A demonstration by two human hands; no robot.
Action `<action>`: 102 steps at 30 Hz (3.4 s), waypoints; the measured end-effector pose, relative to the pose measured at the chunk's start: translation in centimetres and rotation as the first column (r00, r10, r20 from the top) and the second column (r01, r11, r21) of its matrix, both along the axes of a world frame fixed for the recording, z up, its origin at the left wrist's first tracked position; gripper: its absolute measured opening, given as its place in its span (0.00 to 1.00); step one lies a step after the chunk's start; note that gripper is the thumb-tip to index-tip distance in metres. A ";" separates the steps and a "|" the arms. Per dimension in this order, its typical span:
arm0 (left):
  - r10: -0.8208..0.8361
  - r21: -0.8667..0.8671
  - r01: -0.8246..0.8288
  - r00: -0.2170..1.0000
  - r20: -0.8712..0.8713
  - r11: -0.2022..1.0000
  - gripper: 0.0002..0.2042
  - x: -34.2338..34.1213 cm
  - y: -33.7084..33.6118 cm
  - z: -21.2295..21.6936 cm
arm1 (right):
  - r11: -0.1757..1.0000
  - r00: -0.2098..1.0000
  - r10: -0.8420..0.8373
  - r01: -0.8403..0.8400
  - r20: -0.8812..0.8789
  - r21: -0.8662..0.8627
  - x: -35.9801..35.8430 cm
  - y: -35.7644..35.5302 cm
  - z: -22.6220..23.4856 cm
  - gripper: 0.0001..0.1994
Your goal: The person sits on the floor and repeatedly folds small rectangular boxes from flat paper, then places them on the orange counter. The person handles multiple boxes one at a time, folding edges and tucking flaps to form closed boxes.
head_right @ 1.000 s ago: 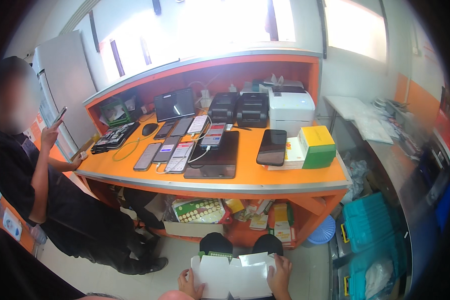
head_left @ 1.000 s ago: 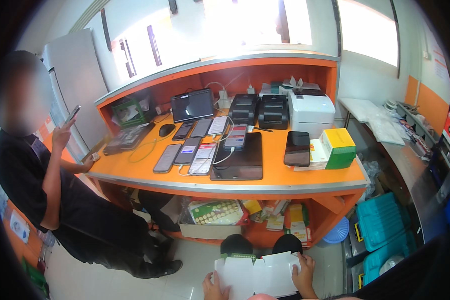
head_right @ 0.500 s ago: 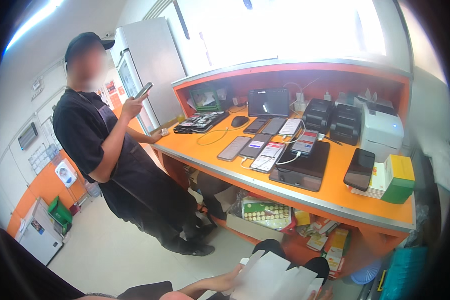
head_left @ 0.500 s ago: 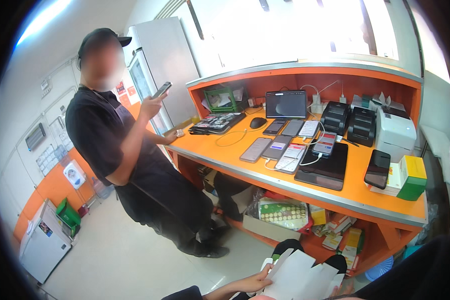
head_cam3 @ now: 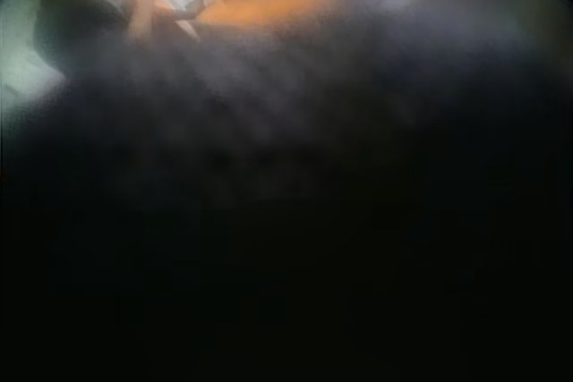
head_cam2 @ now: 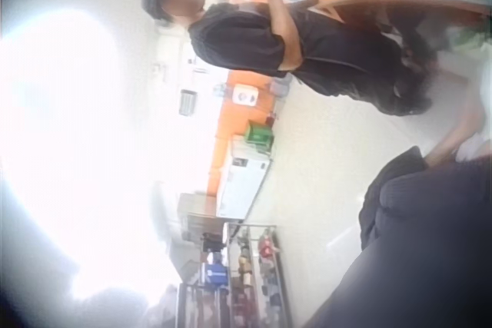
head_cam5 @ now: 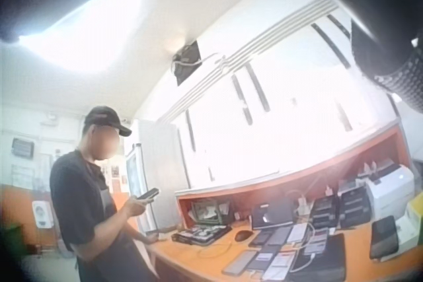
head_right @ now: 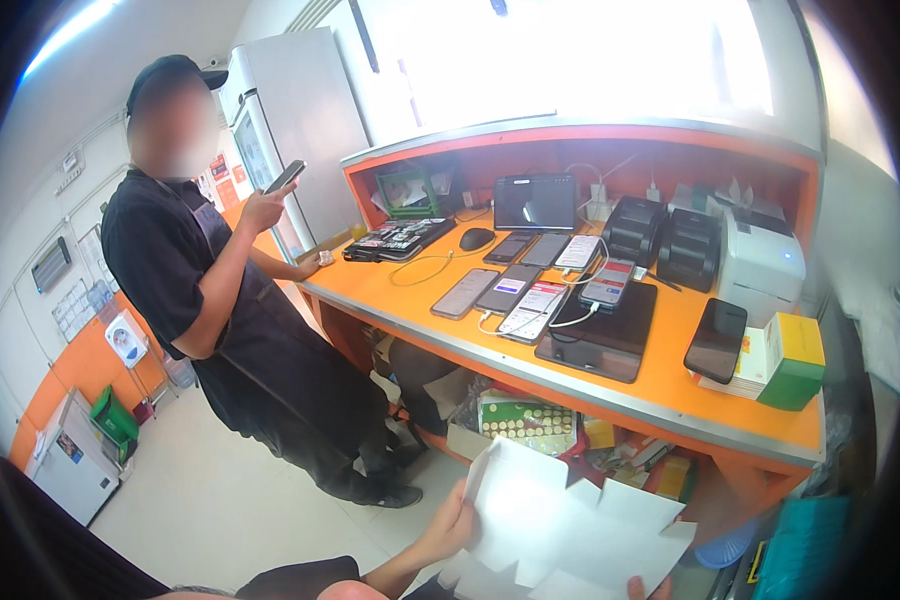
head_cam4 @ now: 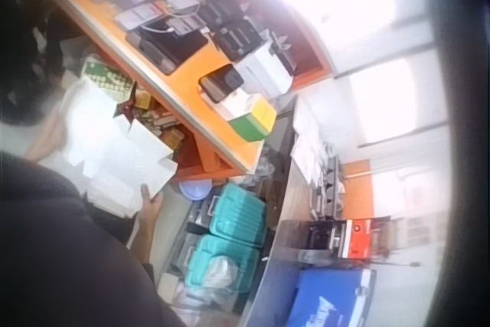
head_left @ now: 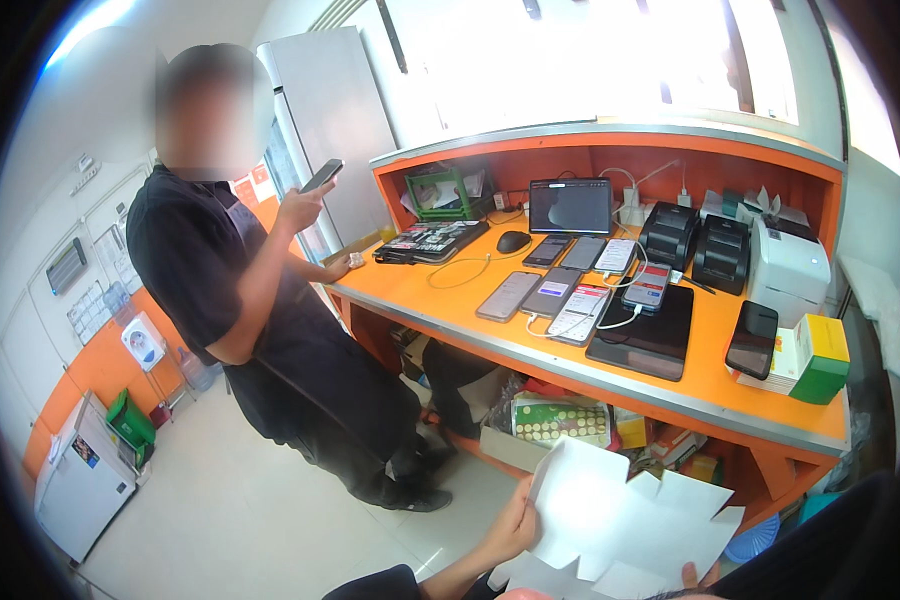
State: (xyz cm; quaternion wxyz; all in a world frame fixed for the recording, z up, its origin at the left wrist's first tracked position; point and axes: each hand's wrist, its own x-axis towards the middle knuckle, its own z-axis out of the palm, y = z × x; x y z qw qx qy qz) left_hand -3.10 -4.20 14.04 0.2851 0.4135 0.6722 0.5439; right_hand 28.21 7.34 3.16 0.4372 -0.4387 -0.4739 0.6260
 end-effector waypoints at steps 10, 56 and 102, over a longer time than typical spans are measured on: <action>0.345 0.308 -0.186 0.705 -0.619 0.933 0.35 -1.5 1.8 2.3 | 0.924 0.956 -0.026 -0.089 0.293 0.372 -2.2 4.1 7.9 0.17; 0.005 0.450 -0.003 1.000 -0.003 0.893 0.09 5.6 1.8 7.5 | 0.744 0.989 0.114 -0.019 -0.098 0.668 -13.3 -2.8 17.3 0.07; 0.057 0.432 0.101 0.940 -0.336 0.896 0.07 4.6 1.1 5.8 | 0.694 0.950 0.203 -0.311 0.238 0.650 -11.2 -2.2 15.7 0.05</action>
